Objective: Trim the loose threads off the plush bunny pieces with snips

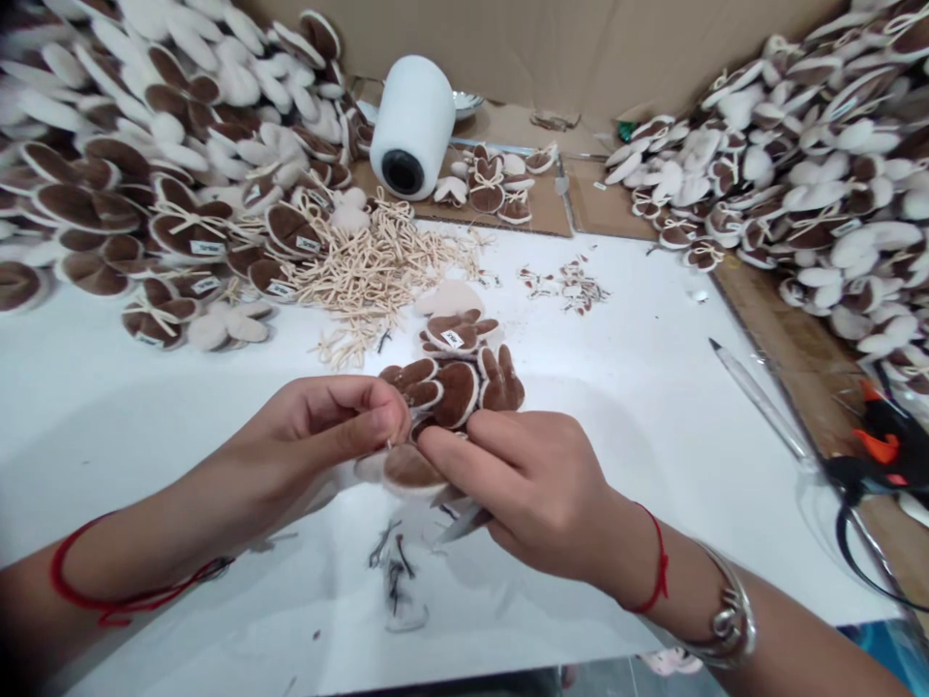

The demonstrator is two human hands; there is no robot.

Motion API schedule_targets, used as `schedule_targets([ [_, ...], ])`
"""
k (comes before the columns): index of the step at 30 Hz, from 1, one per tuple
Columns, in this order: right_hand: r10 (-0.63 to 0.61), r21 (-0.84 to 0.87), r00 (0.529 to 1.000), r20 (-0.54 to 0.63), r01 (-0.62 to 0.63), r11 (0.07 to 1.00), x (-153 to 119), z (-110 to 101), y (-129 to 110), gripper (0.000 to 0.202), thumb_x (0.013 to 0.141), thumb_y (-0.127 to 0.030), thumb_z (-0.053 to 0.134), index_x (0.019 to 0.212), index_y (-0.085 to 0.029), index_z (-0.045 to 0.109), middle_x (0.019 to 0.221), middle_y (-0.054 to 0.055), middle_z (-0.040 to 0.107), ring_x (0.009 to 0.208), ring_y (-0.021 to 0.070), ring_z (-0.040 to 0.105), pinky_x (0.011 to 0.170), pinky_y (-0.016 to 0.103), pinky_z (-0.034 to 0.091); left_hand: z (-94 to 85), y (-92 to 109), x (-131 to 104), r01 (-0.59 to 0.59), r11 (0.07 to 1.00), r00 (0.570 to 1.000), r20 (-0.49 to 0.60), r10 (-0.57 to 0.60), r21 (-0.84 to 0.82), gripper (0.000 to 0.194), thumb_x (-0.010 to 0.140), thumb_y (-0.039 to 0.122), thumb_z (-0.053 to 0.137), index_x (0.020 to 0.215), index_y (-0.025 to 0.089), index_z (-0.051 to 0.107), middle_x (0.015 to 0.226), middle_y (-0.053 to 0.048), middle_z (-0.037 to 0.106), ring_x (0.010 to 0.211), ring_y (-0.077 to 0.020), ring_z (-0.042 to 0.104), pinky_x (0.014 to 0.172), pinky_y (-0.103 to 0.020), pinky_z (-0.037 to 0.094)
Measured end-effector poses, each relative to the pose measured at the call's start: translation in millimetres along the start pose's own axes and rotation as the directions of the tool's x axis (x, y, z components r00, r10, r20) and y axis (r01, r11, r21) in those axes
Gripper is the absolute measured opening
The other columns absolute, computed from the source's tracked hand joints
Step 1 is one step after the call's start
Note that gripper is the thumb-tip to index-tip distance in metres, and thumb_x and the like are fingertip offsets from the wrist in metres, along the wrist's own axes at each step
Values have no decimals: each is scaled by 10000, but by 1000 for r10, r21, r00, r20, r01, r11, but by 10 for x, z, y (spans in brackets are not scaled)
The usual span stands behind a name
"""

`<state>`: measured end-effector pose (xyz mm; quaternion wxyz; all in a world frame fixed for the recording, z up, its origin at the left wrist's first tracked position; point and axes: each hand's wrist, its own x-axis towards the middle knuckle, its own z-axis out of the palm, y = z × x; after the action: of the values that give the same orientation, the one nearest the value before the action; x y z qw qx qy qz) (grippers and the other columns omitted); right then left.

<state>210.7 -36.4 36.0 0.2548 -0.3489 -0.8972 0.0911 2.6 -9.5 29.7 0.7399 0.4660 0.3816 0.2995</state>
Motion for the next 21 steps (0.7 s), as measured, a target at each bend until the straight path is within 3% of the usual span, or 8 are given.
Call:
schedule_targets([
  [4,-85,-200,995,-47,75,977,-41,9,5,267,971,-155,397,1076,-197,639,522,-19,458,464,151,398,448,317,246,-1,17,-16,-22,992,1000,0,22,124,342,819,488,670,711,177,574,628,32,486,564,-106,408,495,-219,299],
  [8,-149,-213,988,-41,137,967,-66,12,18,237,972,-167,442,1133,-225,607,550,-23,466,490,154,384,474,330,222,13,17,-41,-99,959,995,15,99,267,298,903,452,574,766,188,554,676,29,481,599,-113,413,512,-229,330],
  [13,-192,-248,980,-40,177,952,-61,-31,35,247,986,-159,418,1132,-162,617,540,-19,433,495,152,360,461,329,221,17,38,-54,-277,888,958,39,283,367,218,941,324,544,774,188,578,727,6,547,653,-126,500,561,-244,413],
  [15,-182,-281,982,-54,160,946,-54,-64,43,274,994,-164,398,1149,-164,624,528,-25,418,484,147,350,449,321,228,3,52,-56,-408,806,904,69,421,429,177,943,275,543,804,187,607,768,-19,599,710,-146,558,625,-268,465],
  [18,-136,-313,989,-54,112,943,-39,-116,44,300,1009,-178,379,1172,-183,631,512,-38,396,453,133,335,431,307,240,-36,50,-52,-608,625,763,143,630,490,86,908,249,608,955,187,646,917,-67,656,877,-192,614,762,-320,517],
  [21,-104,-323,993,-60,80,943,-21,-149,10,330,1025,-193,342,1161,-171,641,503,-38,377,439,130,334,430,308,253,-69,34,-43,-682,452,660,219,718,574,245,812,285,745,1024,208,651,999,-69,660,931,-204,616,815,-338,525],
])
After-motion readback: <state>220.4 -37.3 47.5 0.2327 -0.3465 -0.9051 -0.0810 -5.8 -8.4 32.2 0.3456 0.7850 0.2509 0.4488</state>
